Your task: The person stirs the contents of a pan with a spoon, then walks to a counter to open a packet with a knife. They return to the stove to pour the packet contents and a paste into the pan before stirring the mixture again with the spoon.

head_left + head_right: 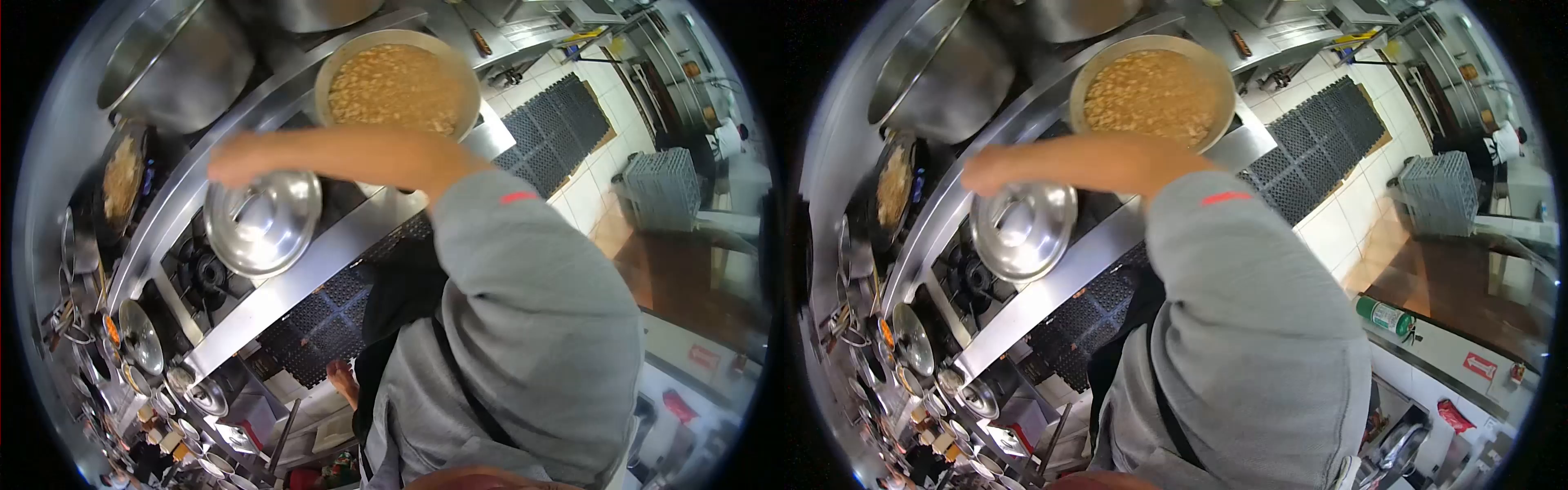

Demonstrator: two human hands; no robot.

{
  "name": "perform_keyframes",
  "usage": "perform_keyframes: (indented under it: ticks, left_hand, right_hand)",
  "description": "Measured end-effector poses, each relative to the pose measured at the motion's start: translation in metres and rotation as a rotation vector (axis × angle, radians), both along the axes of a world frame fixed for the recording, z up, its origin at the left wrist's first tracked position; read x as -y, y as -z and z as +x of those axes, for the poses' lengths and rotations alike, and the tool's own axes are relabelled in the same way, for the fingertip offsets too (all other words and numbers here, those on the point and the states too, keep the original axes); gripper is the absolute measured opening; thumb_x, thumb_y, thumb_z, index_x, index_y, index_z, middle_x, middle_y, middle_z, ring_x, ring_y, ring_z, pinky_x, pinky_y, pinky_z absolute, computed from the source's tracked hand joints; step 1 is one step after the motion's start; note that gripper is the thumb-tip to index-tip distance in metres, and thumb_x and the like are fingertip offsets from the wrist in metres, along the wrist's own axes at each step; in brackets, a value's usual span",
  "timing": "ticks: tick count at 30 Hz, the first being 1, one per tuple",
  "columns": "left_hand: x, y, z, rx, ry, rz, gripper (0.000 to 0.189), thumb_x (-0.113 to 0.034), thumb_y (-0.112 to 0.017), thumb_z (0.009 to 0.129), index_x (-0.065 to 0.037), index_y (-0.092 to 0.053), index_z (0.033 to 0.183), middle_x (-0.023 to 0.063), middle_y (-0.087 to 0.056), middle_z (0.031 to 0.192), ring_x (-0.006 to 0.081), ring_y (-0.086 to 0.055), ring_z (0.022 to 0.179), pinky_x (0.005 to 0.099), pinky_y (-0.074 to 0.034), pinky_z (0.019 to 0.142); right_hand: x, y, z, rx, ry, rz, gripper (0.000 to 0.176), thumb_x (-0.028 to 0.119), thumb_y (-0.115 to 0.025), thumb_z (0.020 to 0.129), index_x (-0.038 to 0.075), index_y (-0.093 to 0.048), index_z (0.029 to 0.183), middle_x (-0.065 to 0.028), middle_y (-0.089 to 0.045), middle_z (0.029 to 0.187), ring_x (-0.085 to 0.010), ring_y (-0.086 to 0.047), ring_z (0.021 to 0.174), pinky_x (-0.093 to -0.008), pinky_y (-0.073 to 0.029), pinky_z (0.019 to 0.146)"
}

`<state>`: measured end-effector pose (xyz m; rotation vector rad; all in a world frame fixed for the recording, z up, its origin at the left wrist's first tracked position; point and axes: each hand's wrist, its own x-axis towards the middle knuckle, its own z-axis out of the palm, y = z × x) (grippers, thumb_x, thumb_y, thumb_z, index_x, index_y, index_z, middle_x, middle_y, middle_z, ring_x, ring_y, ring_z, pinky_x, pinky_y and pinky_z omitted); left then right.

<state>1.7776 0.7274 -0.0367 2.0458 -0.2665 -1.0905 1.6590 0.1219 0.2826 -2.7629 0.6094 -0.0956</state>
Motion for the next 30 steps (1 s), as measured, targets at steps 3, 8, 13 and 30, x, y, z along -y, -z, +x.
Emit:
perform_keyframes:
  ticks: [3, 8, 13, 30]
  left_hand:
    - [0.050, -0.025, -0.037, 0.050, 0.040, -0.093, 0.018, -0.023, -0.057, 0.093, -0.007, -0.055, 0.084, 0.0020, -0.054, 0.069, 0.0099, -0.047, 0.058, 0.0257, -0.036, 0.051]
    - [0.190, -0.118, -0.147, 0.178, 0.111, -0.250, 0.018, -0.019, -0.055, 0.098, -0.002, -0.056, 0.093, 0.0027, -0.056, 0.079, 0.0112, -0.052, 0.071, 0.0247, -0.045, 0.062]
    - [0.315, -0.223, -0.246, 0.241, 0.149, -0.350, 0.025, -0.020, -0.055, 0.098, 0.002, -0.057, 0.109, 0.0044, -0.057, 0.084, 0.0124, -0.053, 0.076, 0.0257, -0.046, 0.071]
    - [0.387, -0.251, -0.307, 0.641, 0.315, -0.333, 0.034, -0.014, -0.075, 0.083, 0.003, -0.066, 0.111, 0.0104, -0.062, 0.084, 0.0167, -0.058, 0.068, 0.0287, -0.048, 0.062]
  right_hand:
    - [0.063, -0.032, -0.161, 0.379, 0.285, 0.037, 0.023, 0.030, -0.060, 0.083, 0.010, -0.070, 0.092, -0.0140, -0.068, 0.084, -0.0259, -0.067, 0.078, -0.0397, -0.053, 0.072]
    - [0.215, 0.138, -0.503, -0.036, 1.015, -0.285, 0.032, 0.035, -0.061, 0.081, 0.011, -0.069, 0.100, -0.0130, -0.071, 0.102, -0.0326, -0.067, 0.094, -0.0465, -0.053, 0.081]
    - [0.214, 0.208, -0.592, -0.123, 1.271, -0.087, 0.039, 0.029, -0.064, 0.080, -0.001, -0.061, 0.106, -0.0287, -0.065, 0.105, -0.0472, -0.059, 0.107, -0.0524, -0.048, 0.092]
    - [0.084, 0.009, -0.568, -0.167, 0.669, -0.134, 0.029, 0.031, -0.048, 0.099, 0.003, -0.054, 0.098, -0.0211, -0.066, 0.081, -0.0436, -0.062, 0.078, -0.0494, -0.050, 0.069]
